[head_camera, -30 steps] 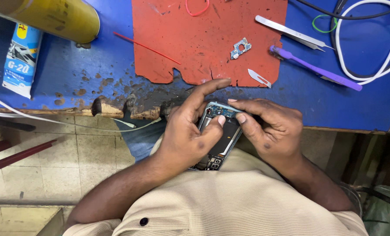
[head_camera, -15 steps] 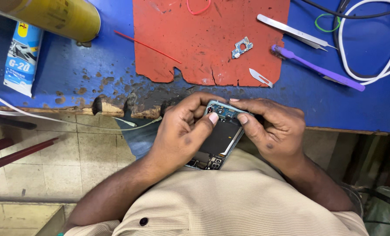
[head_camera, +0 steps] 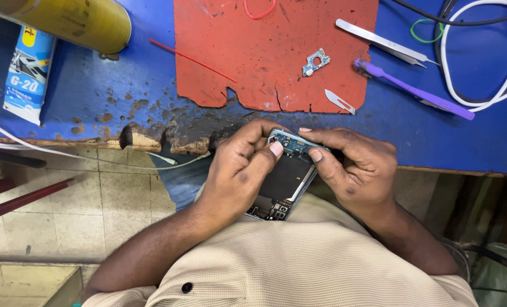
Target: The person cleans a small circuit board with a purple brush, then places it into the disassembled smartphone chassis. They connect internal components and power on the device, which boots to the Samsung Galaxy S20 FE 5G screen.
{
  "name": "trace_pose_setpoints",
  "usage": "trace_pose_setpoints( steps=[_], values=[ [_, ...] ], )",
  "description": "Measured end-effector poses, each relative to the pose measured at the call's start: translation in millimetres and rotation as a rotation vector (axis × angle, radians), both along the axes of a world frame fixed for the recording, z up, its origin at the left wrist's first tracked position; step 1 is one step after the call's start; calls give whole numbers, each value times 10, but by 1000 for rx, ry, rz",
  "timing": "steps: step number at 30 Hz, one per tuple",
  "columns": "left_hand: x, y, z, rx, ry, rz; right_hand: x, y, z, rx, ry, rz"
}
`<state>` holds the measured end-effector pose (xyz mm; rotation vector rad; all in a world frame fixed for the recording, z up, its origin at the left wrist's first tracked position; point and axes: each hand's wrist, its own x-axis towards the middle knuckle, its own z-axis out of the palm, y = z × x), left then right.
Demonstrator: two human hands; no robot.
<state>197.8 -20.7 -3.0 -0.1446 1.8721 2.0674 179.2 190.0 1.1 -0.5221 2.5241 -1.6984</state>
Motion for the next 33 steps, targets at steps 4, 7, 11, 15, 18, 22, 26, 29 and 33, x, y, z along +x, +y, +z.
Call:
trace_pose_setpoints(
  steps=[4,7,11,15,18,22,26,29,33],
  values=[
    [-1,0,5,-51,9,8,2,-9,-4,-5,-11,2],
    [-8,-11,16,-57,26,16,6,-12,-6,-7,-31,-6],
    [-31,-28,44,5,30,3,2,-1,-2,-9,-70,-16],
    [-18,-39,103,-62,106,-14,-12,2,-8,-158,-191,19],
    [-12,-25,134,-119,141,-7,-17,-9,-28,-210,-236,40],
    [-10,-13,158,-101,184,2,-28,-26,-64,-251,-370,-6],
    [-8,-17,169,-113,147,-10,-57,-25,-115,-344,-449,13],
    [-4,-9,171,-167,157,-21,-61,-24,-152,-340,-479,4],
    [13,-6,177,-143,182,-27,-46,-38,-174,-253,-412,11]
  ],
)
